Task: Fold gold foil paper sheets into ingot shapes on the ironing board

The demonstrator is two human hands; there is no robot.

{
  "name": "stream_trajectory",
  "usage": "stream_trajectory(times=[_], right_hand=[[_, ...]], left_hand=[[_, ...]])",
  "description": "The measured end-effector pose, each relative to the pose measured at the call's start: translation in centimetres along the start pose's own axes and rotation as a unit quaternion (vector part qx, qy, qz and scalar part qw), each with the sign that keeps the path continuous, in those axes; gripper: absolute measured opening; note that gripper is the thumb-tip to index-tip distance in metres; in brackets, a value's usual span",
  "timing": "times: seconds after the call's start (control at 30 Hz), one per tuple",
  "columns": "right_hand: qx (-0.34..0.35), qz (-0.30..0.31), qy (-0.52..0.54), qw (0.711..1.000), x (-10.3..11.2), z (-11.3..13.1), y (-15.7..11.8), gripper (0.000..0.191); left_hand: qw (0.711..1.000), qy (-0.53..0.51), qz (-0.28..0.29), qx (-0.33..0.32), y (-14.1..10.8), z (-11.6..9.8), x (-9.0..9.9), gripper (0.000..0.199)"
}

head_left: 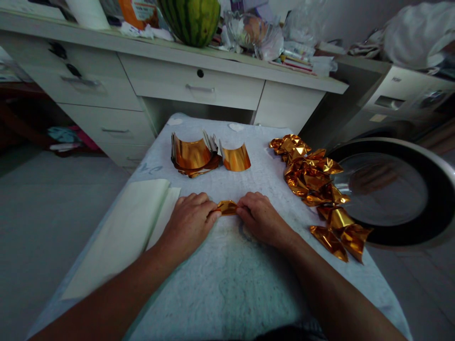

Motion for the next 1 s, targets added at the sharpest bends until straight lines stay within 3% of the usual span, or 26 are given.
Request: stream_trajectory(times=[0.47,1.0], right_hand=[[-0.065,0.011,-0.074,0.995,0.08,-0.30,0.03,0.021],[-0.094,0.008,-0.127,0.987,-0.04,-0.32,0.15,0.022]], left_hand=[[0.997,0.044,-0.032,0.054,-0.28,0.33,0.09,0.023],[0.995,0.087,-0.042,0.038,-0.04,0.50,-0.35,0.025]])
Point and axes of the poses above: each hand's wrist, its own y-axis towards the middle knuckle, its own x-axis out of the back of the hand, z = x × y, the point moved 6 cm from there along y, towards the middle knuckle, and after that the axes turned 4 degrees about x, right-handed, at the moved point
